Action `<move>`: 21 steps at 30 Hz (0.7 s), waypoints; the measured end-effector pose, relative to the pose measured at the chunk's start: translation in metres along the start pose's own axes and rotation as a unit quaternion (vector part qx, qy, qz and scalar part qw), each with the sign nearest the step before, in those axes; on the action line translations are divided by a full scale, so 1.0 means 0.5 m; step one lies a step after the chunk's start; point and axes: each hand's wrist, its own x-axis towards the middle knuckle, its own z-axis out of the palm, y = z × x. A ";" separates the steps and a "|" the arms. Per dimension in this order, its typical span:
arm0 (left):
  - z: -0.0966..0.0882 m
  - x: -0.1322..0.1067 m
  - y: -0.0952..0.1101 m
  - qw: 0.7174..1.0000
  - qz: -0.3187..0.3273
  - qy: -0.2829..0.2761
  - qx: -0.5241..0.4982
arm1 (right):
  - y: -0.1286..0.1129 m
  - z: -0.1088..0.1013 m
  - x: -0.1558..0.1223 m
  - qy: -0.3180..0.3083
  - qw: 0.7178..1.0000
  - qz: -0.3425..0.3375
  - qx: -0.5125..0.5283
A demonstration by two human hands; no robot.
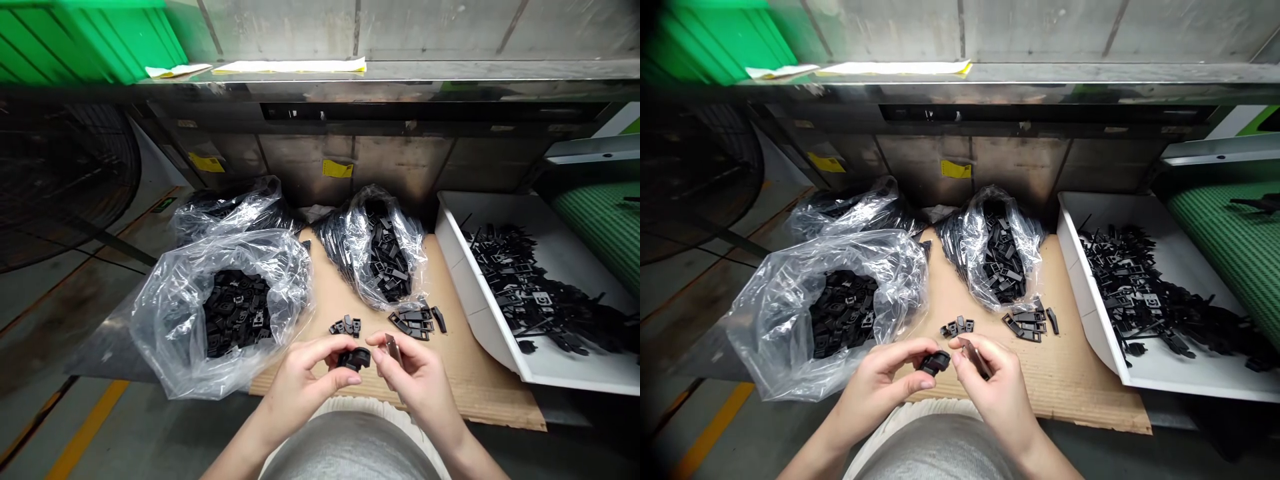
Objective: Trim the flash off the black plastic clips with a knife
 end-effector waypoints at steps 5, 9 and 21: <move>0.000 -0.003 -0.001 1.000 -0.011 -0.002 0.009 | -0.001 -0.003 -0.004 -0.005 0.999 -0.027 -0.041; 0.001 -0.004 0.005 1.000 -0.001 0.003 0.024 | -0.002 -0.006 -0.006 -0.004 0.998 -0.034 -0.059; 0.002 -0.006 0.003 1.000 -0.007 -0.002 0.026 | -0.009 -0.005 -0.009 0.024 0.994 -0.052 -0.088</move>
